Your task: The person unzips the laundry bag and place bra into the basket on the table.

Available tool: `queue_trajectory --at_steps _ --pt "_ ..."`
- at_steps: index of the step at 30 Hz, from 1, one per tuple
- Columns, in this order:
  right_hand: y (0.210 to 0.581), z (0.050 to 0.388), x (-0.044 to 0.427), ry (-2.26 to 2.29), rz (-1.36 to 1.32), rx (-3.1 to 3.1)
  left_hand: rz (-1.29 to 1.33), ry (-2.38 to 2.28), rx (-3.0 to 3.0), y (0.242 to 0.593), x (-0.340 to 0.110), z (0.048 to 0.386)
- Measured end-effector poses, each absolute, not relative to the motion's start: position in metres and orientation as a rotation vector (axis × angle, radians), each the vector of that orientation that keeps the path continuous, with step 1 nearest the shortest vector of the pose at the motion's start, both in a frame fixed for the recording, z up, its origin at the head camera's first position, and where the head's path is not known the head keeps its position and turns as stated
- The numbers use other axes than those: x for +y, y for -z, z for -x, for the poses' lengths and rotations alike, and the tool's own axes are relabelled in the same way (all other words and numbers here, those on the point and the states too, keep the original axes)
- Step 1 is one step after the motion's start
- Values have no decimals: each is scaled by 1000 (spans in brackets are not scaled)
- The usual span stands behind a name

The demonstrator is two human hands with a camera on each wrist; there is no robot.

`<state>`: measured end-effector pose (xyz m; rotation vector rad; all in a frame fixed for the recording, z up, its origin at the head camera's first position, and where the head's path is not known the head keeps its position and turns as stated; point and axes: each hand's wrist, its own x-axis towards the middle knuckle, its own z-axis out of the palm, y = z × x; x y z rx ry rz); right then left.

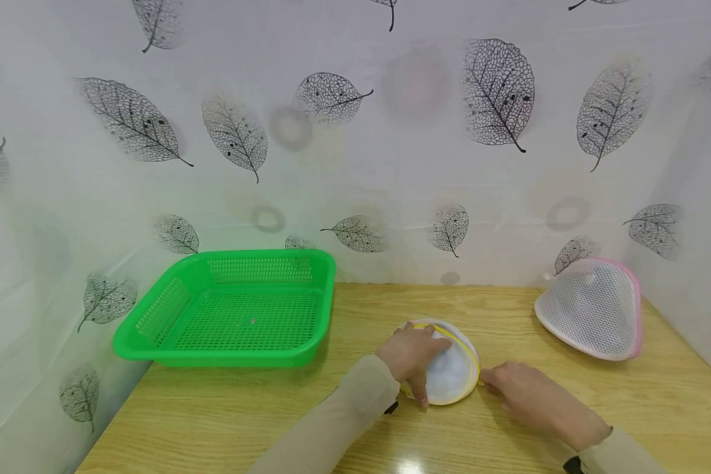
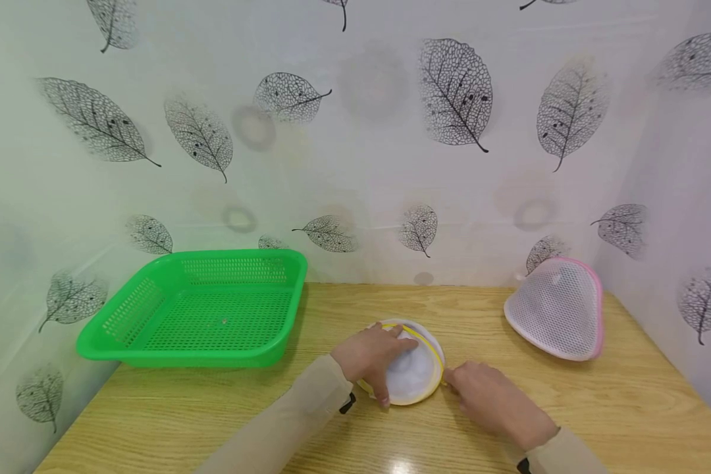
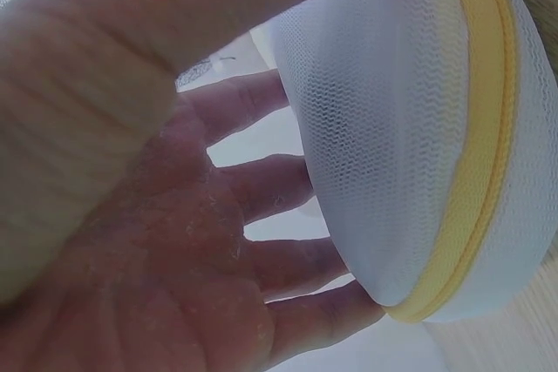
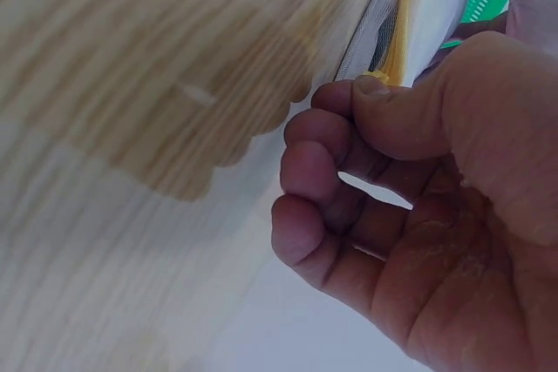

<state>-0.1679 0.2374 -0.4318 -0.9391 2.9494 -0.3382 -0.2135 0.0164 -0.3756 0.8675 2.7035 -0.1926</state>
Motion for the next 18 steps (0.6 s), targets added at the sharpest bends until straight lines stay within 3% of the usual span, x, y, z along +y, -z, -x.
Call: queue_trajectory --at_steps 18 --pt "431 165 236 340 934 2938 -855 211 2705 376 18 213"
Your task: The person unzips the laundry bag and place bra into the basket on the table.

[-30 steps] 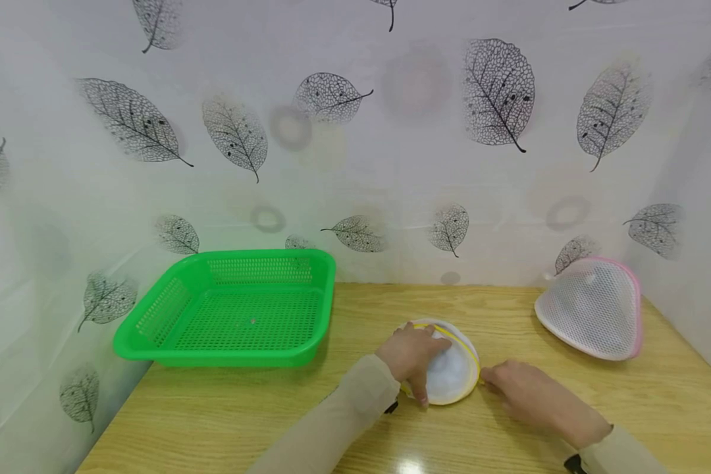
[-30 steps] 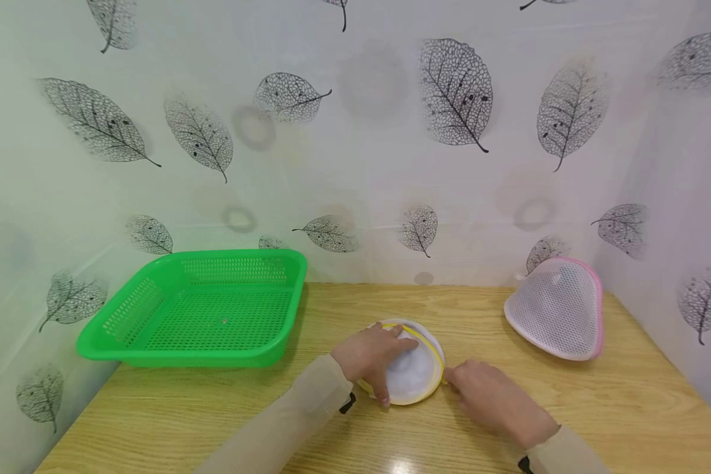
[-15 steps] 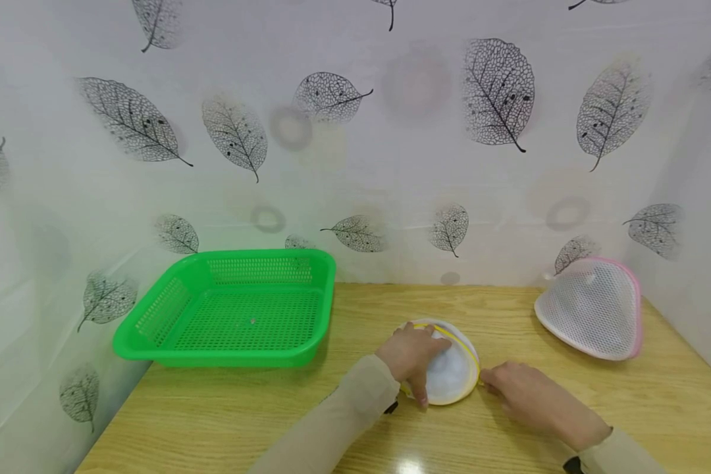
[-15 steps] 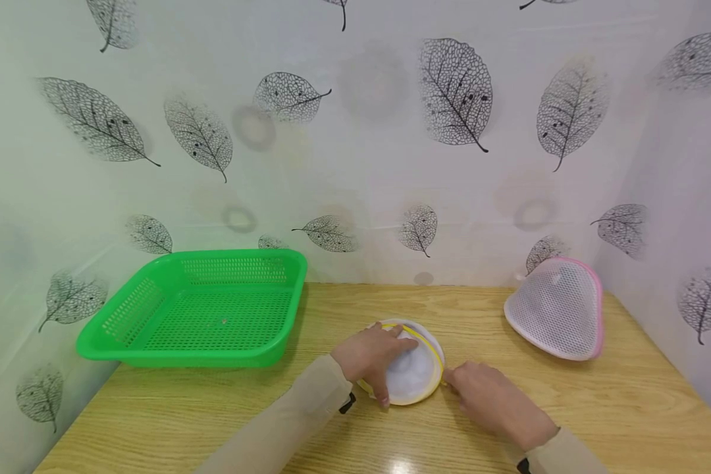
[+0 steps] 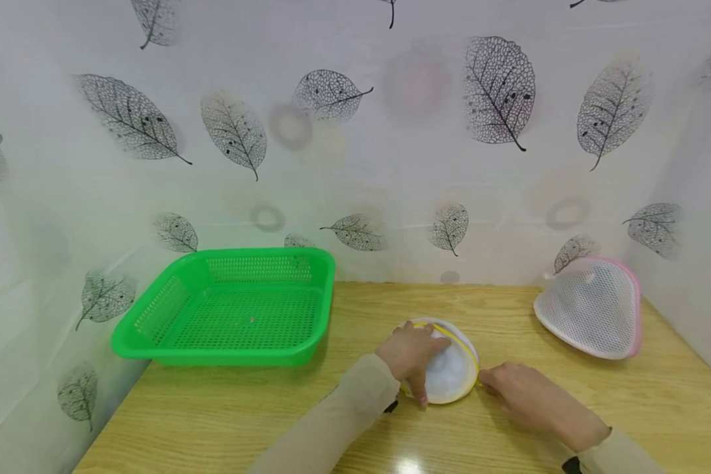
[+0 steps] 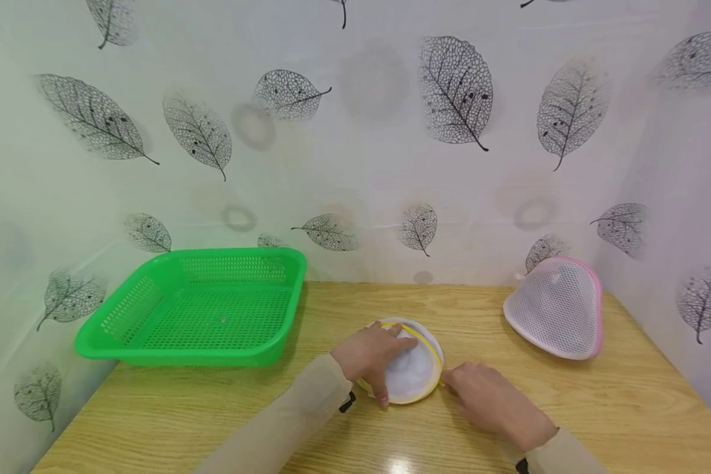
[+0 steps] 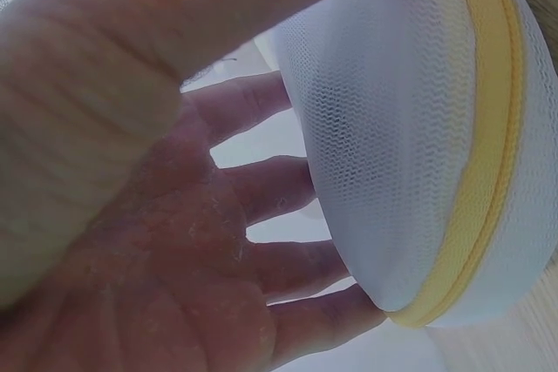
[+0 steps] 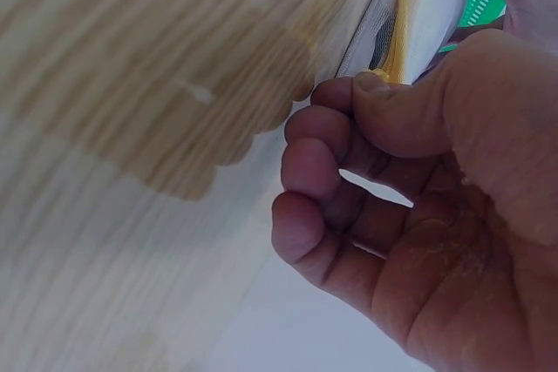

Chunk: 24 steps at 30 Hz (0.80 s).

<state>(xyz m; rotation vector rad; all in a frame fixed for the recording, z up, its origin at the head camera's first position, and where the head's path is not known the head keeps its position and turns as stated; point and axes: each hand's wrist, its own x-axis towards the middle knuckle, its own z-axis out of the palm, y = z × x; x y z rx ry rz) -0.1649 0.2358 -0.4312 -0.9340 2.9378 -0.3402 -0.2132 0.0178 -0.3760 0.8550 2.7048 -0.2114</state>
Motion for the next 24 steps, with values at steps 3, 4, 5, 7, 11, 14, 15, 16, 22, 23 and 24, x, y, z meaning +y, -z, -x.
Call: queue_trajectory --at_steps 3,4,5,7,11,14,15,16,22,23,24 --pt "431 164 235 344 940 2944 -848 218 2704 376 18 214" --pt "431 164 235 347 944 2945 -848 221 2703 376 18 213" --pt "431 164 235 350 949 2947 -849 227 2700 376 18 213" --pt "431 163 235 356 954 2945 -852 225 2693 376 18 213" --pt "430 166 238 404 953 2917 -885 172 2670 377 15 216" --pt "430 169 239 490 935 2907 -930 111 2649 378 9 217" --pt "430 171 240 521 930 2908 -939 88 2639 378 7 218" --pt "430 172 240 555 926 2919 -945 64 2632 378 5 218" --pt "423 184 244 670 933 3022 -1023 -121 2593 376 -3 227" --pt "422 185 245 672 940 3040 -1041 -146 2590 377 -4 229" --pt "421 187 245 672 935 3058 -1058 -173 2588 377 -6 231"
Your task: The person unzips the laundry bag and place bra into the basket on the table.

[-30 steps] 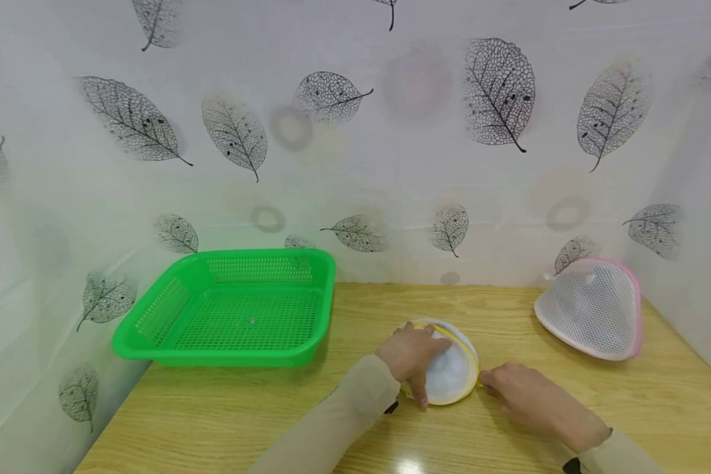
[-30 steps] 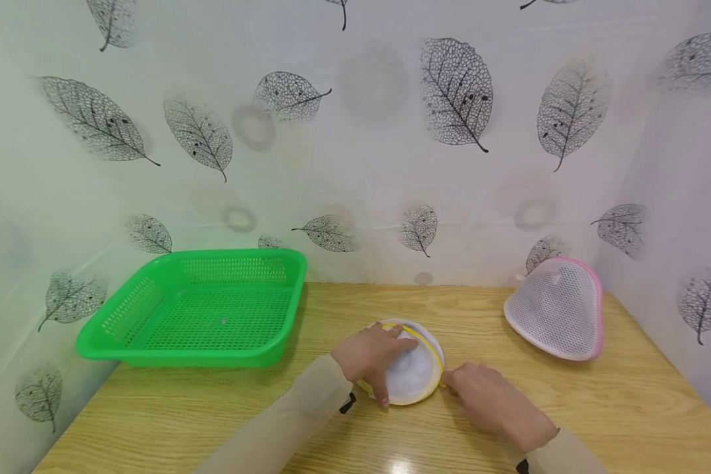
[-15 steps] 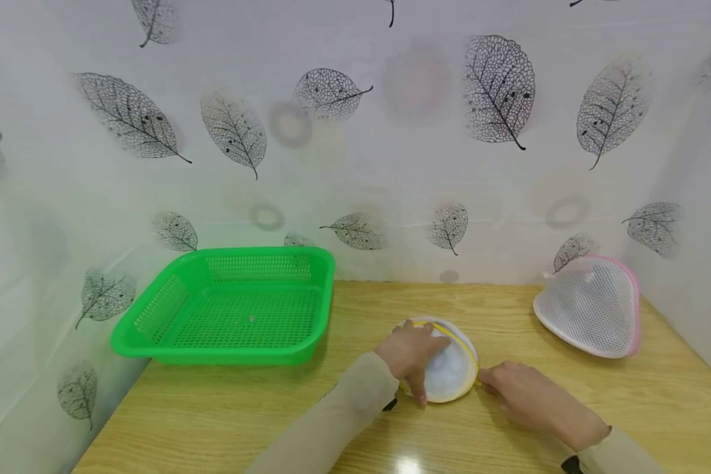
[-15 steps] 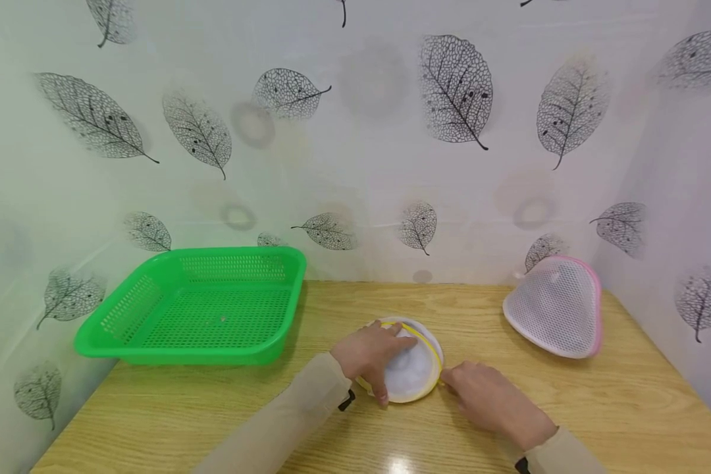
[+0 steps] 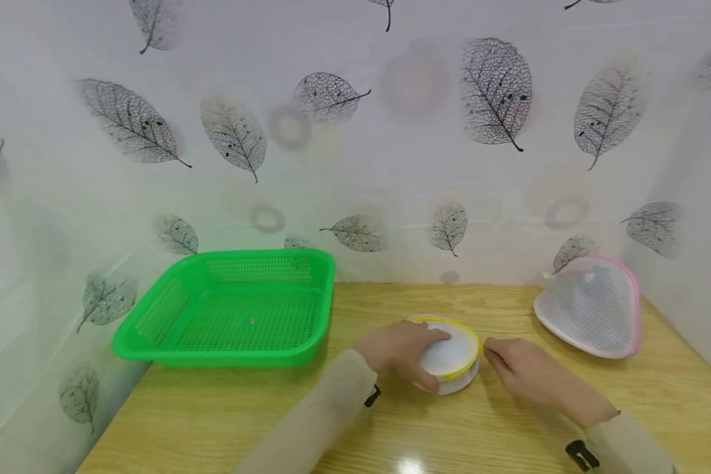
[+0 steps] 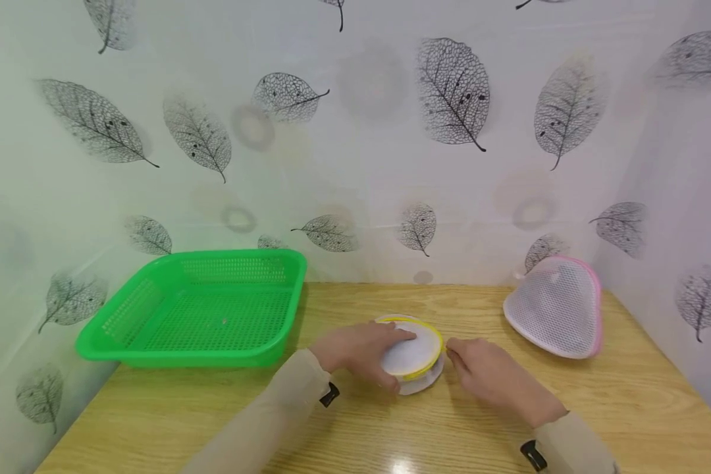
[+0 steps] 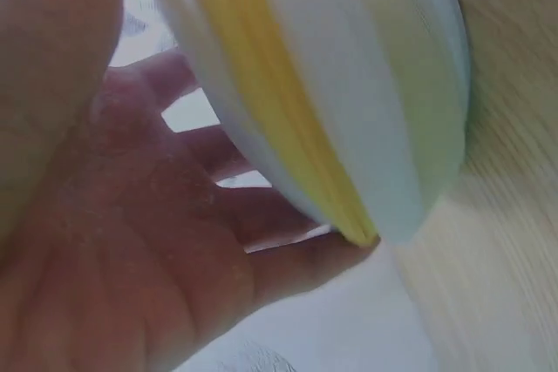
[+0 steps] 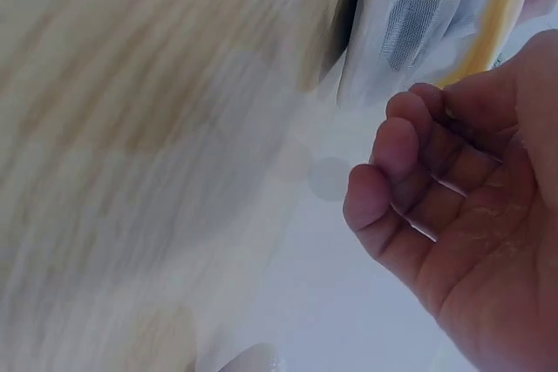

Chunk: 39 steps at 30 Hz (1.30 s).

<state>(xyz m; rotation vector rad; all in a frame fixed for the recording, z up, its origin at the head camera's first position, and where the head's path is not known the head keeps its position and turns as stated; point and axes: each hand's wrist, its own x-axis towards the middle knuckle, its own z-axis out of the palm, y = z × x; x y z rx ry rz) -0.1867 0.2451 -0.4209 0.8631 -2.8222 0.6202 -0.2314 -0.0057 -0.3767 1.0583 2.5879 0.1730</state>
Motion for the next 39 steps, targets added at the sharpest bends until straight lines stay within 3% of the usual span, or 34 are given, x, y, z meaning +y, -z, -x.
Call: queue_trajectory --at_steps 39 --pt "432 180 252 -666 -1019 -2718 -1069 -83 2707 392 -7 234"
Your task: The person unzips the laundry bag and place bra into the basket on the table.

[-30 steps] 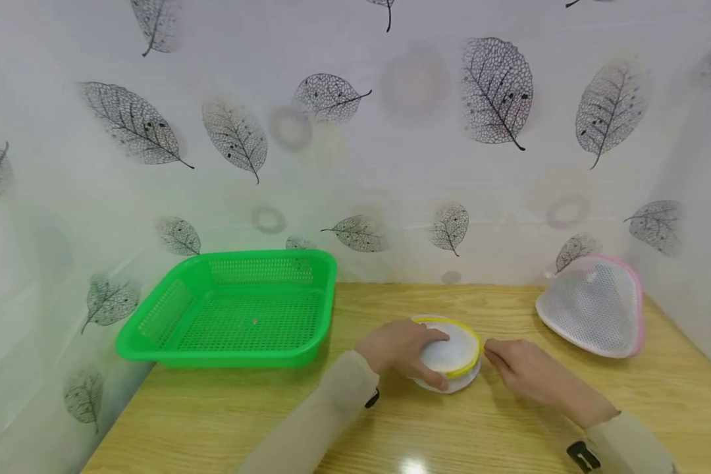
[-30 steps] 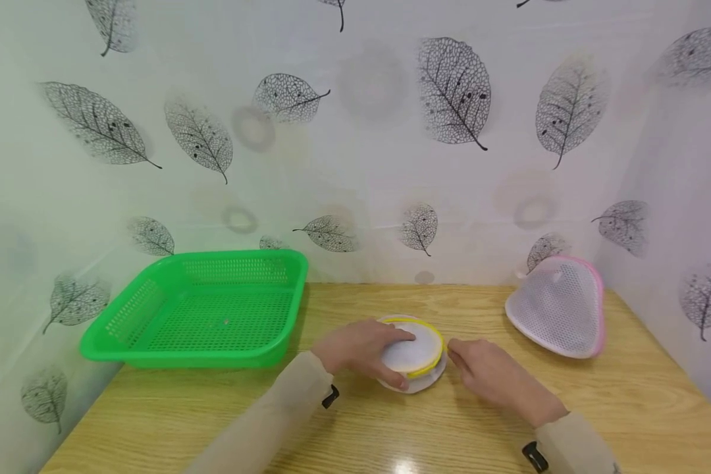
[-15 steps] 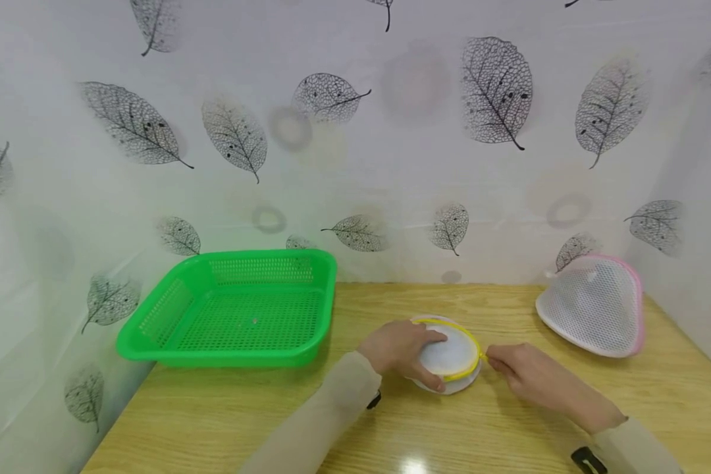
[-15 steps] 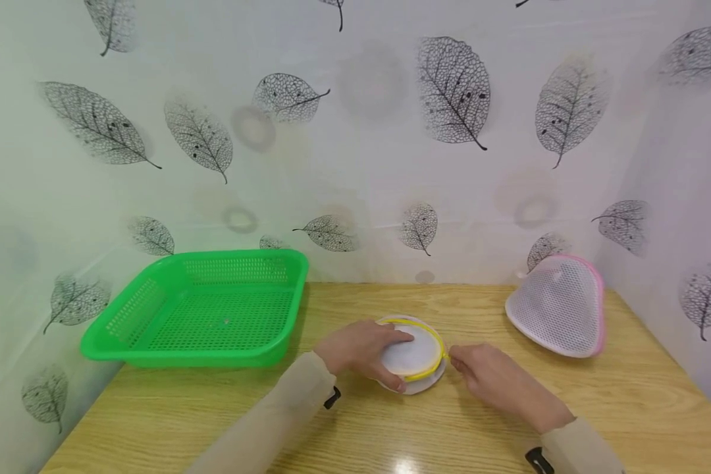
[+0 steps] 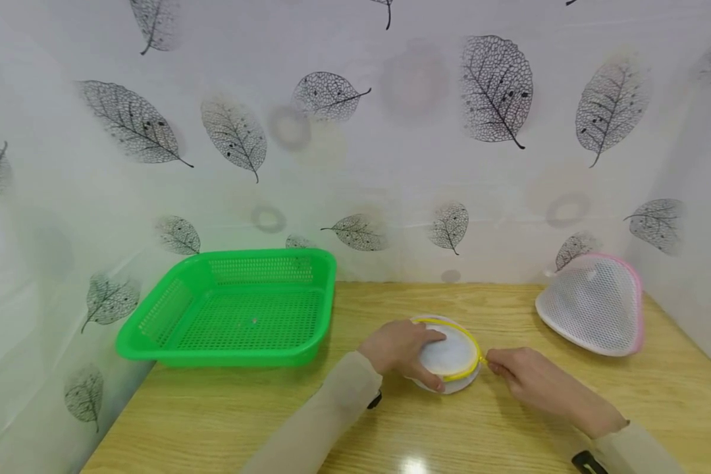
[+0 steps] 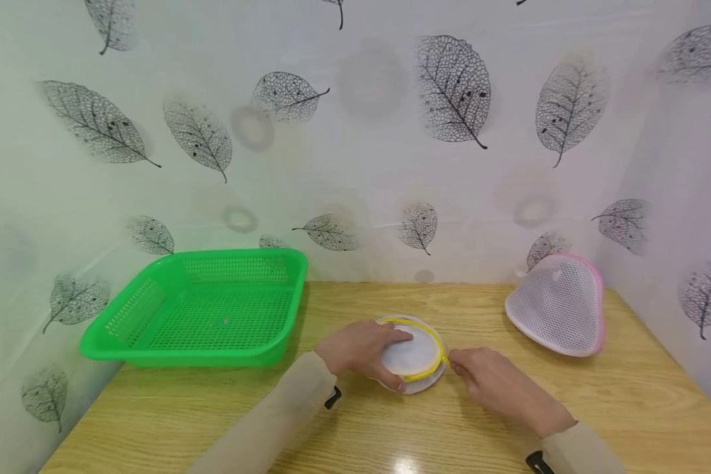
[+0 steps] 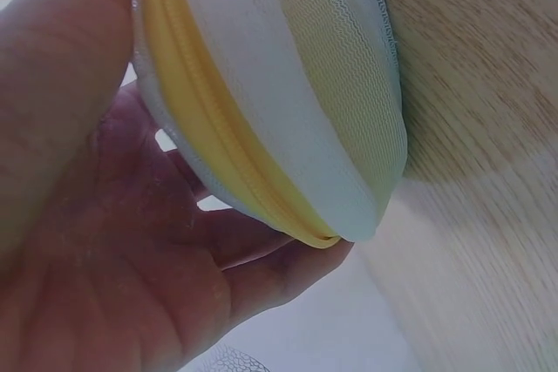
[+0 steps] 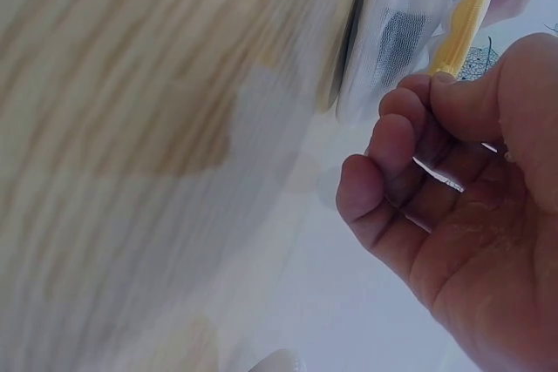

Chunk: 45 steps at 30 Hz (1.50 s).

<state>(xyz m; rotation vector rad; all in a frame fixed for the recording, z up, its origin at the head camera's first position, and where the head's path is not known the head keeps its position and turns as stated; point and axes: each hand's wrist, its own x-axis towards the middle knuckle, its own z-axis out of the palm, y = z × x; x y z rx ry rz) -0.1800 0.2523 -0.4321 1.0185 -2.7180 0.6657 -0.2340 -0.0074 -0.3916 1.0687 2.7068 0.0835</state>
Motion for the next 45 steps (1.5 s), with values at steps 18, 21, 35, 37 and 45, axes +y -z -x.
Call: queue_trajectory --at_steps 18,21,35,37,45 --pt "433 176 250 -677 -1050 -2697 -1041 -70 2710 390 -8 234" --pt "433 175 249 -674 -1055 -2686 -1052 -74 2712 390 -8 233" --pt "436 171 248 -665 -1099 -2645 -1053 -78 2714 391 -8 232" --pt "436 171 248 -663 -1106 -2631 -1050 -73 2714 390 -8 231" --pt "437 170 249 -678 -1127 -2602 -1048 -68 2717 389 -7 230"
